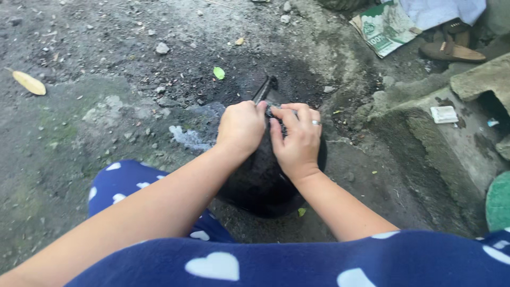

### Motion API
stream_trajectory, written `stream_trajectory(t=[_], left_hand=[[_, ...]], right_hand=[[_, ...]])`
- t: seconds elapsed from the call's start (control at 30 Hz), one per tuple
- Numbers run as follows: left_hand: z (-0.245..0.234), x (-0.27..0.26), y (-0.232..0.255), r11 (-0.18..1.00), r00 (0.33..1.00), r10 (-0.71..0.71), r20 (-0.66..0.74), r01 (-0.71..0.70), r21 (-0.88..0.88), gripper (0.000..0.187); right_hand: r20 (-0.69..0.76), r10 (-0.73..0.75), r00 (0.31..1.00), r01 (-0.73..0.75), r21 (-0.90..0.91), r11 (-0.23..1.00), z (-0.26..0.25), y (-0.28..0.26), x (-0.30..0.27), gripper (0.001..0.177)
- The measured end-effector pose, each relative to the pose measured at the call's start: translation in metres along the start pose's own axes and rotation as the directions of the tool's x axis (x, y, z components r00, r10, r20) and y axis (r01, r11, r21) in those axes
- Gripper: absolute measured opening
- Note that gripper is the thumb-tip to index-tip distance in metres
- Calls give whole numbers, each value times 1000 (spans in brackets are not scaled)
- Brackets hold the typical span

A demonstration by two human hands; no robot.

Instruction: The person sits on the ground and scrubs a large black pot with a steel wool pad, working over the outer body and rim, then turns the pot to scrub the inside, then continues scouring the exterior.

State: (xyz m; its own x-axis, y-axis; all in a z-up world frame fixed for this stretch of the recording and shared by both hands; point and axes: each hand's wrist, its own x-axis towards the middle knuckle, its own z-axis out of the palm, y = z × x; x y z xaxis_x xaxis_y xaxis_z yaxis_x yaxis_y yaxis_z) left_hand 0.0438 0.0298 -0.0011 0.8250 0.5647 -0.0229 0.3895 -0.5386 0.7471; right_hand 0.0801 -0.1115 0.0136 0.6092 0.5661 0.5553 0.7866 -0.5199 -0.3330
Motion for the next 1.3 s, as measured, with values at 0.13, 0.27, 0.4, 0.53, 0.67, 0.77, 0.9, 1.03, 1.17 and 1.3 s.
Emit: stream_trajectory(t=[0.13, 0.27, 0.4, 0.53, 0.67, 0.77, 0.9, 1.03, 1.17, 1.3], left_hand=[[1, -1, -3, 1000, 1000, -12, 5, 12, -12, 46], [7, -7, -4, 999, 1000, -4, -31, 5, 43, 46], [4, -19, -1, 985, 986, 106, -133, -86, 147, 49], [4, -33, 7, 981, 984, 15, -180, 20, 193, 50], [4, -36, 17, 962, 975, -23, -222, 82, 262, 53], [3, -39, 20, 956, 972, -29, -232, 95, 277, 52], [-6, -48, 14, 940, 968, -132, -215, 191, 282, 53], [-19, -56, 3, 904, 964, -77, -255, 175, 389, 55], [-15, -64, -2, 892, 956, -72, -284, 189, 409, 55], [-12, -58, 7, 907, 960, -17, -280, 132, 399, 53]], right_hand=[[1, 7, 1000, -7, -17, 1000, 0, -7, -2, 20], [-19, -6, 1000, 6, -9, 1000, -6, -2, -7, 21], [42, -101, 994, 95, 125, 988, -16, 17, -10, 22], [93, -158, 983, 131, 251, 959, 0, 60, -4, 16], [187, -41, 982, -16, 296, 955, 50, 112, 24, 16], [413, 160, 896, -276, 239, 931, 75, 134, 49, 22], [341, 101, 935, -181, 212, 960, 66, 111, 48, 22], [104, -161, 981, 127, 277, 952, 30, 66, 3, 19], [81, -225, 971, 185, 343, 921, 21, 57, -9, 17], [153, -134, 979, 76, 338, 938, 36, 86, 12, 18]])
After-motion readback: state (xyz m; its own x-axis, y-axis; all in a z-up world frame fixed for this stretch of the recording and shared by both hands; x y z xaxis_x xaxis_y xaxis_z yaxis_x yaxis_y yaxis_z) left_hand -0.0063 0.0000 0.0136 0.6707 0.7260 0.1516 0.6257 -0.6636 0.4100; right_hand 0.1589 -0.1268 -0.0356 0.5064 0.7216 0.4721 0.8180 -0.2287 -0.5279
